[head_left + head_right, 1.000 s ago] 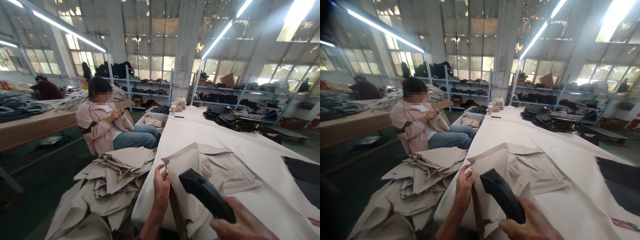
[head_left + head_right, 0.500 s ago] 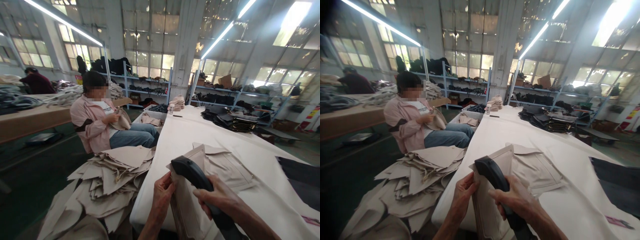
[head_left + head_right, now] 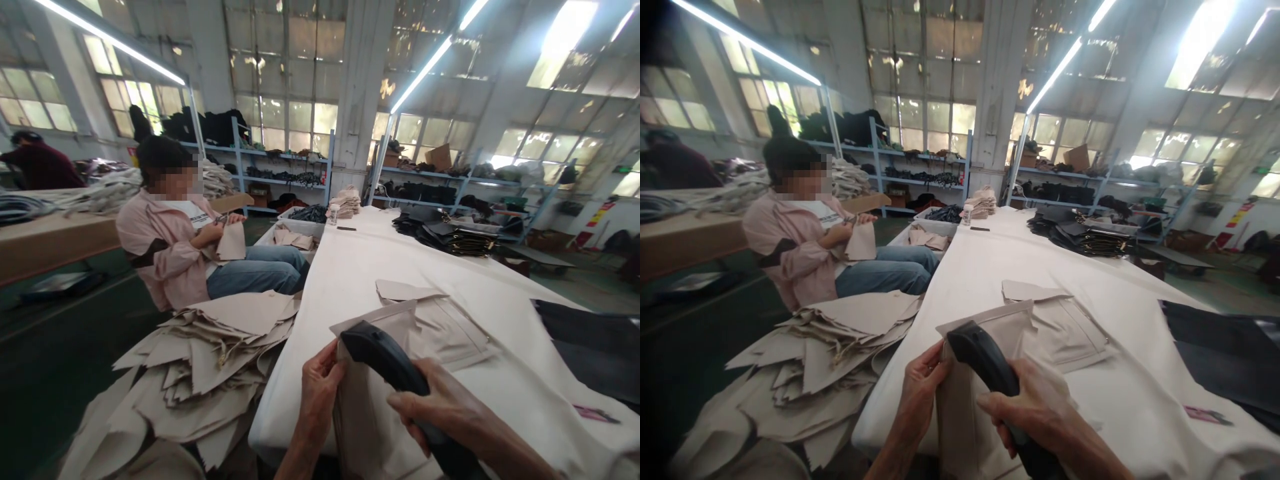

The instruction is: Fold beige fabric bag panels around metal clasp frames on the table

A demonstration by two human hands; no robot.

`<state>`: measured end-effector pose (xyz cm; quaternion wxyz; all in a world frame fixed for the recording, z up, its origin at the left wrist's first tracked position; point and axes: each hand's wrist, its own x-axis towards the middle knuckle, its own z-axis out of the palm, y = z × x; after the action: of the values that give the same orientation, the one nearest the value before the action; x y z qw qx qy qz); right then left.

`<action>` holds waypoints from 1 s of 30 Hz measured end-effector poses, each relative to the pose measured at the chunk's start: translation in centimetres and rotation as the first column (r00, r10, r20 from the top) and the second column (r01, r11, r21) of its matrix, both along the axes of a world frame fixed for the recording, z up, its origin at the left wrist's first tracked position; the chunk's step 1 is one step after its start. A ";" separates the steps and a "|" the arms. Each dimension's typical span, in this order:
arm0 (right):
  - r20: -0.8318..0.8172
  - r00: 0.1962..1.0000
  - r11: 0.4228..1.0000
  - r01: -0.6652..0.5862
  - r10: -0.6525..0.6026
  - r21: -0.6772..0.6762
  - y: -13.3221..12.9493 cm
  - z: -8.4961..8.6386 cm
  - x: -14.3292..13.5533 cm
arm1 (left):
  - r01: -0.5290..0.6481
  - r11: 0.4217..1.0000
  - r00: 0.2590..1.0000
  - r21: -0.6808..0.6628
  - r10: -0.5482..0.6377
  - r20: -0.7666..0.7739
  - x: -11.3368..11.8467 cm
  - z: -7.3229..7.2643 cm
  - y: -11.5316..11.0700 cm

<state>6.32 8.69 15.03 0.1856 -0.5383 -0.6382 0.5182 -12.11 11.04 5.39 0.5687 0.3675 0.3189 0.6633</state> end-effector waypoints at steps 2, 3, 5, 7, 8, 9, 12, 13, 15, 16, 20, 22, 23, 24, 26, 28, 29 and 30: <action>-0.016 1.000 1.000 -0.020 0.021 0.021 0.4 -0.6 -0.6 | -0.015 0.999 1.000 -0.040 0.016 0.013 0.0 -0.2 -0.2; -0.042 0.999 0.999 -0.025 0.026 0.022 0.6 -0.7 -0.8 | -0.024 0.997 0.999 -0.076 0.026 0.028 0.0 -0.4 -0.2; -0.118 0.993 1.000 -0.007 0.006 -0.007 1.0 -0.7 -1.1 | -0.043 0.987 0.997 -0.153 0.052 0.060 0.0 -0.9 -0.2; -0.192 0.980 0.999 0.047 -0.051 -0.027 1.2 -0.2 -0.8 | -0.062 0.978 0.995 -0.201 0.078 0.069 0.2 -1.5 -0.2; -0.219 0.973 0.997 0.076 -0.079 -0.021 1.3 0.2 -0.4 | -0.074 0.974 0.993 -0.214 0.091 0.069 0.3 -1.8 -0.1; -0.239 0.965 0.994 0.108 -0.106 -0.005 1.4 0.6 0.3 | -0.090 0.971 0.992 -0.223 0.109 0.071 0.5 -2.0 -0.1; -0.252 0.944 0.969 0.237 -0.212 0.073 1.5 2.0 3.4 | -0.120 0.960 0.986 -0.251 0.146 0.087 0.7 -2.4 -0.1; -0.240 0.937 0.955 0.282 -0.254 0.091 1.3 2.3 4.6 | -0.126 0.957 0.984 -0.260 0.154 0.091 0.8 -2.4 -0.1; -0.193 0.937 0.942 0.317 -0.293 0.109 0.7 2.7 7.2 | -0.127 0.956 0.984 -0.266 0.154 0.086 0.9 -2.1 -0.2; -0.174 0.940 0.942 0.316 -0.295 0.111 0.1 2.6 8.4 | -0.133 0.954 0.984 -0.269 0.159 0.076 1.0 -2.0 -0.3; -0.120 0.931 0.936 0.351 -0.345 0.033 -3.6 1.8 12.1 | -0.198 0.925 0.973 -0.326 0.226 0.050 1.1 -1.6 -0.4; -0.088 0.915 0.918 0.395 -0.394 0.004 -5.9 1.1 13.4 | -0.237 0.902 0.964 -0.362 0.264 0.027 1.1 -1.7 -0.3; -0.079 0.910 0.913 0.408 -0.407 -0.001 -6.9 0.8 13.9 | -0.258 0.891 0.960 -0.372 0.281 0.008 1.1 -1.7 -0.3; -0.075 0.905 0.907 0.421 -0.419 0.001 -8.0 0.4 14.5 | -0.273 0.886 0.957 -0.374 0.291 -0.009 1.1 -1.8 -0.3; -0.065 0.899 0.901 0.433 -0.433 -0.006 -9.9 -0.4 15.7 | -0.285 0.887 0.955 -0.363 0.297 -0.024 1.2 -1.7 -0.4; -0.033 0.900 0.901 0.434 -0.435 -0.027 -11.8 -1.3 16.6 | -0.286 0.898 0.955 -0.335 0.296 -0.022 1.5 -1.5 -0.7; -0.011 0.907 0.906 0.421 -0.421 -0.037 -12.7 -1.7 16.9 | -0.297 0.900 0.952 -0.321 0.306 -0.023 1.7 -1.3 -1.0; 0.007 0.915 0.914 0.404 -0.404 -0.050 -13.6 -2.0 17.1 | -0.315 0.897 0.946 -0.310 0.322 -0.028 1.9 -1.1 -1.3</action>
<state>23.38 -4.91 12.99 0.2761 -0.6619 -0.4997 0.4858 -10.21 9.71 4.27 0.5070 0.2082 0.4680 0.6932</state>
